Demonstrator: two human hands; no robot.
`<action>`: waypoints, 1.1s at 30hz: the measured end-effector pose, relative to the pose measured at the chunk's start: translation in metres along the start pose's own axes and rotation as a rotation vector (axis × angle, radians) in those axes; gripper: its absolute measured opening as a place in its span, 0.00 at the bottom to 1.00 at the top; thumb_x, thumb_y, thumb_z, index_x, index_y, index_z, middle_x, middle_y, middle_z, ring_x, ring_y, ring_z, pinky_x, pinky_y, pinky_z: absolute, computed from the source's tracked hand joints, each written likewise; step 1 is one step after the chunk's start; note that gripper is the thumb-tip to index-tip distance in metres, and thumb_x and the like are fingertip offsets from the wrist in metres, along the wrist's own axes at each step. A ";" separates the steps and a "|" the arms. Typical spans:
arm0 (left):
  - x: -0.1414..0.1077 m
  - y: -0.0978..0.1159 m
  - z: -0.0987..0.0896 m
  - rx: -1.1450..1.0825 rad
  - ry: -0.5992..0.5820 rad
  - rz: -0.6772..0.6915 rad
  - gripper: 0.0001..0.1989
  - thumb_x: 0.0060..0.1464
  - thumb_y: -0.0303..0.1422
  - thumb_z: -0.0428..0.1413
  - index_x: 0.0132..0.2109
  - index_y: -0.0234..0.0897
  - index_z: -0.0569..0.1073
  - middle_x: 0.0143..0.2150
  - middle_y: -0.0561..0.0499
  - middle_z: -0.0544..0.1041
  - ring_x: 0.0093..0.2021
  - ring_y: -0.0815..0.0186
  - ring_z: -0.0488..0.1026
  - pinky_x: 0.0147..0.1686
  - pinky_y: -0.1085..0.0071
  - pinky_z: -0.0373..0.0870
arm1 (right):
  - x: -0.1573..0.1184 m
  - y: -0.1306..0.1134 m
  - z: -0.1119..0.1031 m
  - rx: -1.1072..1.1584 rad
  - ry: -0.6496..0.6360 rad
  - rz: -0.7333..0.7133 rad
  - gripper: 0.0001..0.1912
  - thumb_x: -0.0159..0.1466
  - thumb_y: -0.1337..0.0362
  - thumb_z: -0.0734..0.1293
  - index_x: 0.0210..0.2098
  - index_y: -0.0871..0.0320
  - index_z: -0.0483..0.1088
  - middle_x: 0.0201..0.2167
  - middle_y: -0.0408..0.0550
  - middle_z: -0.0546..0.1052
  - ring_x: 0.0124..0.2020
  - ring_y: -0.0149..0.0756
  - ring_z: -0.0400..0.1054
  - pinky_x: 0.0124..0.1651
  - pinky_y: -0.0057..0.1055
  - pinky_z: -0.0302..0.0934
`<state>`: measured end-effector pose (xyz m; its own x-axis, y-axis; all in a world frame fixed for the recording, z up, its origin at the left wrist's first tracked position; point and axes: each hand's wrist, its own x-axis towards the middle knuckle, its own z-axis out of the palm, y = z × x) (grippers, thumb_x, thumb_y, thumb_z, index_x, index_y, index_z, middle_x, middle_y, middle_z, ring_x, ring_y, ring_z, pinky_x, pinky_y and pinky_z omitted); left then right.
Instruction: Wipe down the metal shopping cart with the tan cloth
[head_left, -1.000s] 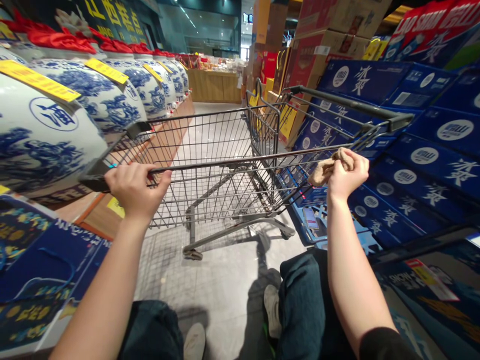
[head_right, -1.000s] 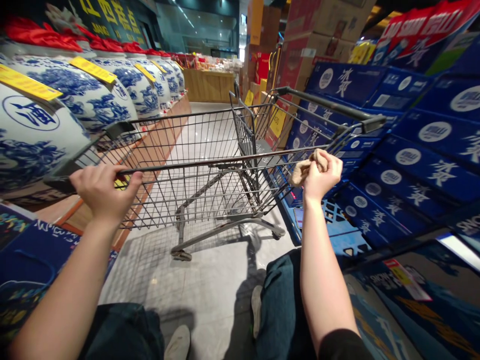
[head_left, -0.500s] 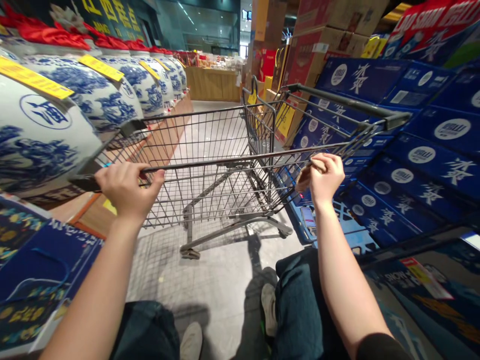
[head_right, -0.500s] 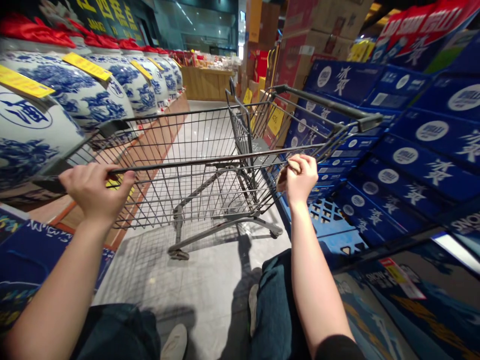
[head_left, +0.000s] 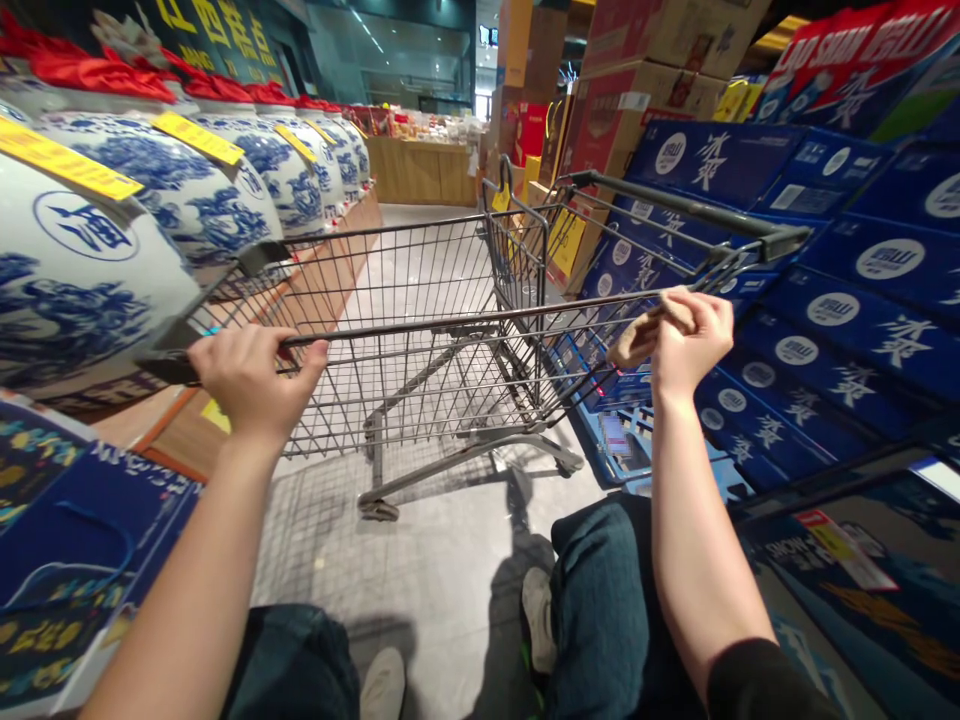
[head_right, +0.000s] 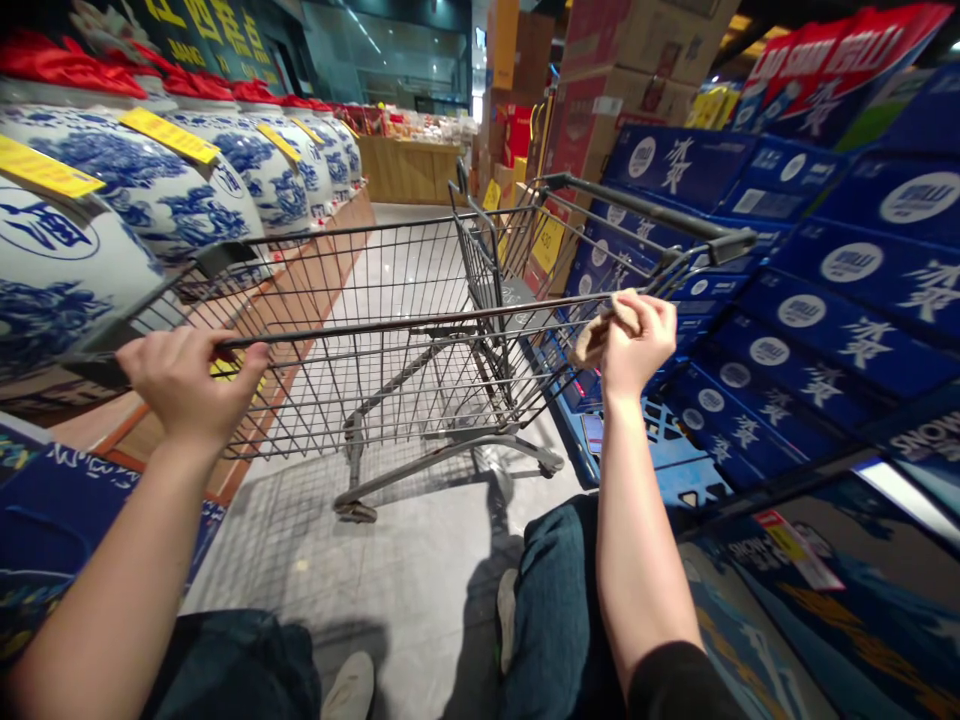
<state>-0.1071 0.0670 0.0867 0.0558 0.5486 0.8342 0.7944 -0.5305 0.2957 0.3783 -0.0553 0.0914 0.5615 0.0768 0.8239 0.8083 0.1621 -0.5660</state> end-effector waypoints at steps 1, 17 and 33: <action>0.000 -0.006 0.000 0.017 0.001 0.002 0.16 0.59 0.51 0.58 0.34 0.43 0.72 0.31 0.49 0.70 0.42 0.52 0.67 0.55 0.52 0.58 | 0.002 0.001 0.000 0.001 0.027 0.000 0.11 0.56 0.70 0.67 0.34 0.54 0.81 0.39 0.45 0.75 0.45 0.41 0.74 0.56 0.42 0.71; -0.001 -0.012 0.000 0.043 0.005 -0.010 0.24 0.57 0.60 0.52 0.32 0.44 0.70 0.30 0.49 0.68 0.40 0.52 0.65 0.54 0.49 0.57 | -0.007 -0.004 -0.002 -0.018 -0.171 0.035 0.09 0.53 0.70 0.68 0.31 0.54 0.80 0.35 0.43 0.73 0.41 0.39 0.74 0.53 0.41 0.72; 0.001 -0.003 -0.005 0.017 -0.022 -0.066 0.22 0.54 0.58 0.53 0.30 0.45 0.65 0.30 0.49 0.66 0.39 0.52 0.64 0.54 0.46 0.57 | -0.026 -0.026 0.011 0.038 -0.105 -0.038 0.12 0.55 0.72 0.67 0.35 0.52 0.80 0.42 0.46 0.74 0.49 0.40 0.73 0.59 0.43 0.69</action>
<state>-0.1128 0.0657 0.0891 0.0161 0.5961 0.8028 0.8068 -0.4820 0.3418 0.3410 -0.0511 0.0850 0.5072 0.1720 0.8445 0.8204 0.2039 -0.5342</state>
